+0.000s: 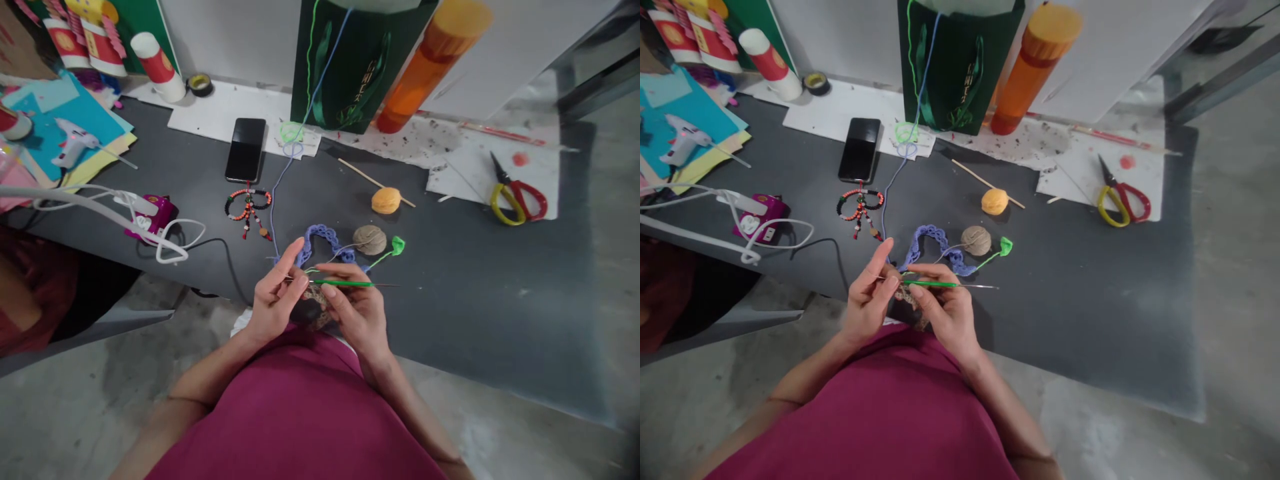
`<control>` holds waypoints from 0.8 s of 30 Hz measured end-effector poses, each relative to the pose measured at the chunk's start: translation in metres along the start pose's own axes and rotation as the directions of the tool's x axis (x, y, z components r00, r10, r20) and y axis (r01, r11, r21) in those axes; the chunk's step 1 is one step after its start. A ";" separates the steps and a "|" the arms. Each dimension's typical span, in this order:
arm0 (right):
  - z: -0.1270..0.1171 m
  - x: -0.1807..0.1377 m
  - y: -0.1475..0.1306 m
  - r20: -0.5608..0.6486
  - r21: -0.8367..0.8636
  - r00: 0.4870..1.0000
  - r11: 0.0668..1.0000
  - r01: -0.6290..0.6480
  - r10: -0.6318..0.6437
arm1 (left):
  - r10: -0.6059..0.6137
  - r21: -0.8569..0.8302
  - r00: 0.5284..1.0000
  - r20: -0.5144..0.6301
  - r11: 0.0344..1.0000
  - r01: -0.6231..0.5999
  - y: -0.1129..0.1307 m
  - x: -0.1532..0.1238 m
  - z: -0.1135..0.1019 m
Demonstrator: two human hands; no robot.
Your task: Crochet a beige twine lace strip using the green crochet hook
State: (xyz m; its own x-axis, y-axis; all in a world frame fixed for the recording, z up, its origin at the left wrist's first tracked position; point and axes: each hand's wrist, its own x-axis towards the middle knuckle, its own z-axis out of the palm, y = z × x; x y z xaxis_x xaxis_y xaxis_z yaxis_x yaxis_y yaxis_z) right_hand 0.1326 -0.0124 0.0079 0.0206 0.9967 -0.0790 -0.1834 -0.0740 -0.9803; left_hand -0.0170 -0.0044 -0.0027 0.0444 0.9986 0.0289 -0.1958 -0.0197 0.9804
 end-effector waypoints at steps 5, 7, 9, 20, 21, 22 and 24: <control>-0.008 0.000 -0.001 0.062 0.022 0.998 1.000 -0.002 0.001 | 0.041 -0.115 0.997 -0.061 0.992 -0.047 -0.011 0.004 -0.004; -0.010 0.000 -0.001 0.052 -0.017 0.999 1.000 0.003 -0.002 | -0.026 -0.166 0.997 -0.071 0.986 0.014 -0.011 0.005 -0.004; -0.012 0.000 -0.002 0.041 -0.060 0.999 0.998 0.008 -0.006 | -0.098 -0.206 0.992 -0.085 0.975 0.079 -0.009 0.005 -0.005; -0.009 0.000 -0.006 -0.022 0.043 0.999 0.998 -0.048 0.049 | -0.243 -0.230 0.960 -0.140 0.951 0.208 0.003 0.006 -0.003; -0.008 0.000 -0.006 -0.023 0.048 0.997 0.997 -0.067 0.068 | -0.248 -0.214 0.957 -0.153 0.953 0.213 0.003 0.005 -0.003; -0.007 0.000 -0.006 -0.025 0.047 0.996 0.995 -0.082 0.084 | -0.255 -0.202 0.953 -0.162 0.954 0.221 0.004 0.005 -0.002; -0.006 0.001 -0.005 -0.031 0.048 0.994 0.994 -0.099 0.100 | -0.270 -0.205 0.948 -0.168 0.950 0.234 0.004 0.004 -0.002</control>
State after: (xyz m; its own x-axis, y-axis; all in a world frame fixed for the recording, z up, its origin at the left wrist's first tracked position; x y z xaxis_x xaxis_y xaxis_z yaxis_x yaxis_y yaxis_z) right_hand 0.1397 -0.0117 0.0118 0.0326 0.9827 -0.1825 -0.2312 -0.1702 -0.9579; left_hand -0.0197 -0.0004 0.0010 -0.0693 0.9604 -0.2699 -0.3761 0.2254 0.8988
